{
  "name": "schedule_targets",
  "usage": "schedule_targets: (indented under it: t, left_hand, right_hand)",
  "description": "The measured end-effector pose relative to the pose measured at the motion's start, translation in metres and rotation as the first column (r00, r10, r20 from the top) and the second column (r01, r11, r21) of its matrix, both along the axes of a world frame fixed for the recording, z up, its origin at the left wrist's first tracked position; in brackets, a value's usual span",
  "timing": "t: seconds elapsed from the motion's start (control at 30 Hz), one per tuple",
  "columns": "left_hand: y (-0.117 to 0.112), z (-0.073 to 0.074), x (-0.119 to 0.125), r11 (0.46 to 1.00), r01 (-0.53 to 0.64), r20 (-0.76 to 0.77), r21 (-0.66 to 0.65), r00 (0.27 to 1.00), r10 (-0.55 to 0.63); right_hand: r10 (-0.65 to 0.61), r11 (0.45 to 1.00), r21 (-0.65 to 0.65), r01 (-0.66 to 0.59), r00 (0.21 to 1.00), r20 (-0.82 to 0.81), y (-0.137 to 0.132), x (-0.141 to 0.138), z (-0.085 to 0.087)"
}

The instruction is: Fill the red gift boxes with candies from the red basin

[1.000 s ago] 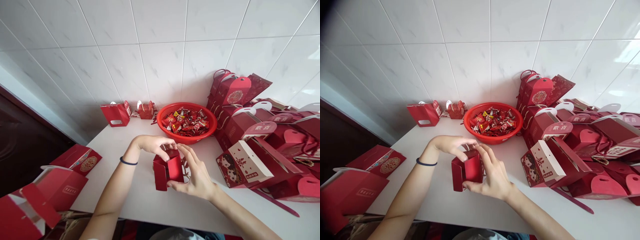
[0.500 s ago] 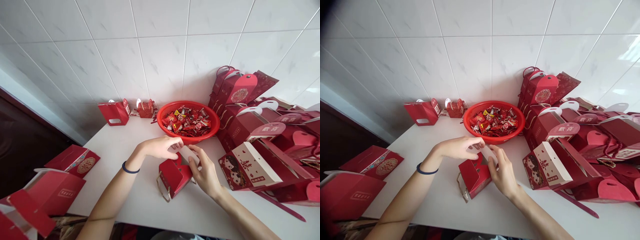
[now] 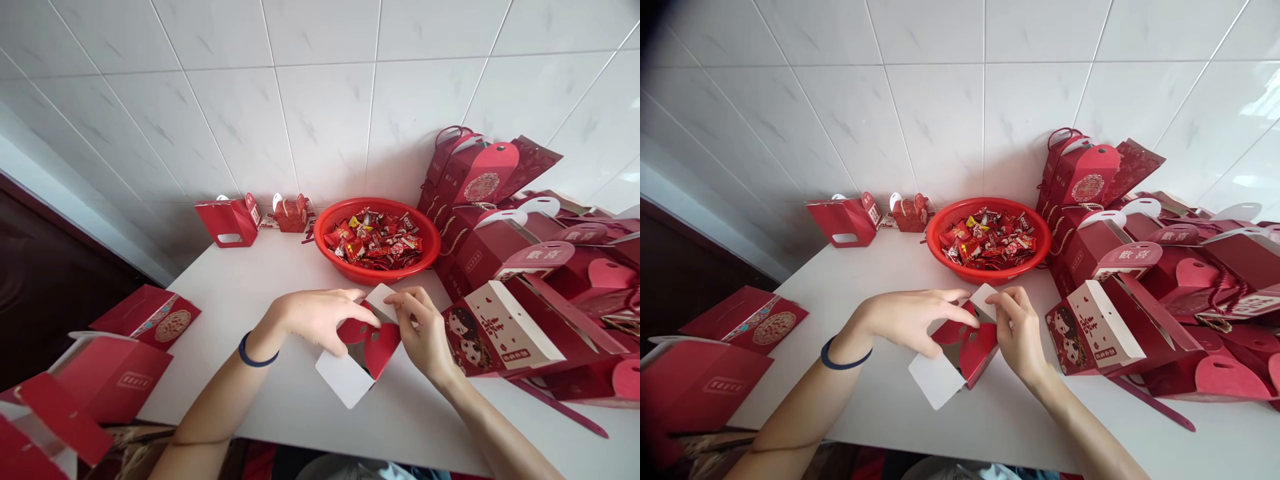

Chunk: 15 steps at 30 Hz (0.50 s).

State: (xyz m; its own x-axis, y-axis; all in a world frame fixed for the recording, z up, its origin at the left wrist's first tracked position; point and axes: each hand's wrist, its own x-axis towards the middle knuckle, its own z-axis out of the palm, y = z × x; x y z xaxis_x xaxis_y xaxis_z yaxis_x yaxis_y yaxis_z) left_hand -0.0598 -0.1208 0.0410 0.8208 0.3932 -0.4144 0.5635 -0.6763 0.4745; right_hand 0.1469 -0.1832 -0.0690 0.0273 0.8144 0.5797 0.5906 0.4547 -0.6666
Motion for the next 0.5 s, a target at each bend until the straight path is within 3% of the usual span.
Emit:
schedule_targets:
  t: [0.13, 0.33, 0.5]
  left_hand:
    - [-0.01, -0.003, 0.009, 0.998, -0.03, -0.018, 0.059, 0.999, 0.031]
    - [-0.008, -0.004, 0.011, 0.997, -0.014, -0.036, 0.077, 0.999, 0.016]
    - [-0.004, -0.006, 0.013, 0.997, -0.011, -0.018, 0.073, 1.0, 0.012]
  right_hand:
    - [0.046, 0.999, -0.003, -0.046, 0.998, 0.032, 0.001, 0.004, 0.0]
    - [0.247, 0.953, -0.191, -0.236, 0.968, 0.036, -0.001, 0.012, 0.012]
    - [0.249, 0.917, -0.318, -0.241, 0.968, -0.016, 0.0, 0.016, 0.019]
